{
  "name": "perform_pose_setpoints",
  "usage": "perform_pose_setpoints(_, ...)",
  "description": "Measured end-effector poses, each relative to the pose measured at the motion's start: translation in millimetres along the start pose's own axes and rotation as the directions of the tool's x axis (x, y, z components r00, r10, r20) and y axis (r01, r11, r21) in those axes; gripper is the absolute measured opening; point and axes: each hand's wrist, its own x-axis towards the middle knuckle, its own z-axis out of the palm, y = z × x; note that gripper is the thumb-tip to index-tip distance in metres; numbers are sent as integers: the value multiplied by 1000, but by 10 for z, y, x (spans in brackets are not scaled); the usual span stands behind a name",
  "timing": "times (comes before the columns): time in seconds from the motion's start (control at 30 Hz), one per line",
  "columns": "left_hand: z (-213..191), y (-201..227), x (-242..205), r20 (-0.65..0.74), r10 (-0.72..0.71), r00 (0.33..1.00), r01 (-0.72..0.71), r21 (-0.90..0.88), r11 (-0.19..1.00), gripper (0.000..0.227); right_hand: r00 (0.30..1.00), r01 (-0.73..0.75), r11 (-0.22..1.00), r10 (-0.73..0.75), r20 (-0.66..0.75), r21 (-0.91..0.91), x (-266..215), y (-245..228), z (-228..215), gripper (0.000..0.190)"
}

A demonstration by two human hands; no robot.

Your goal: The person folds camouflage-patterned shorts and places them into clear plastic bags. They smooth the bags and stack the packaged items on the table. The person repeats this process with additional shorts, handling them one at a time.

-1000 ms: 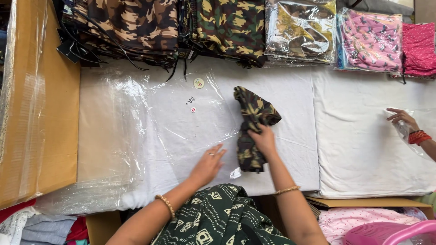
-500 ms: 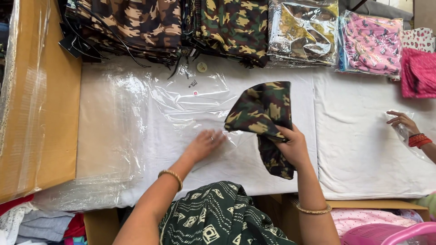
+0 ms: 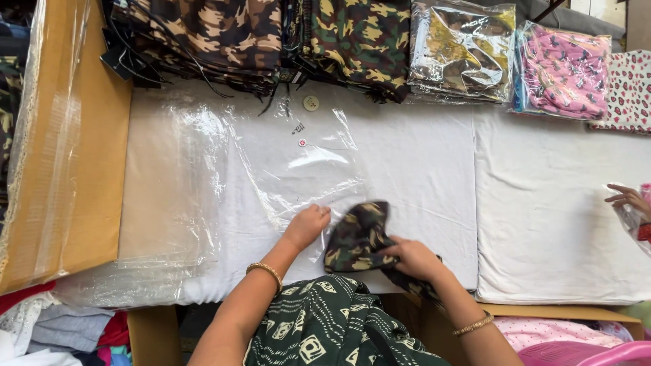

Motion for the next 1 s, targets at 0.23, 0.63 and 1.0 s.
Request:
perform_pose_setpoints(0.23, -629, -80, 378, 174, -560, 810, 569, -464, 679, 12, 997, 35, 987, -25, -70, 155, -378, 409, 18, 36)
perform_pose_setpoints(0.63, -665, 267, 247, 212, -47, 976, 73, -116, 991, 40, 895, 55, 927, 119, -430, 370, -831, 220, -783, 39)
perform_pose_setpoints(1.0, -489, 214, 263, 500, -398, 770, 521, -130, 844, 32, 883, 142, 925, 43, -467, 353, -763, 153, -780, 39)
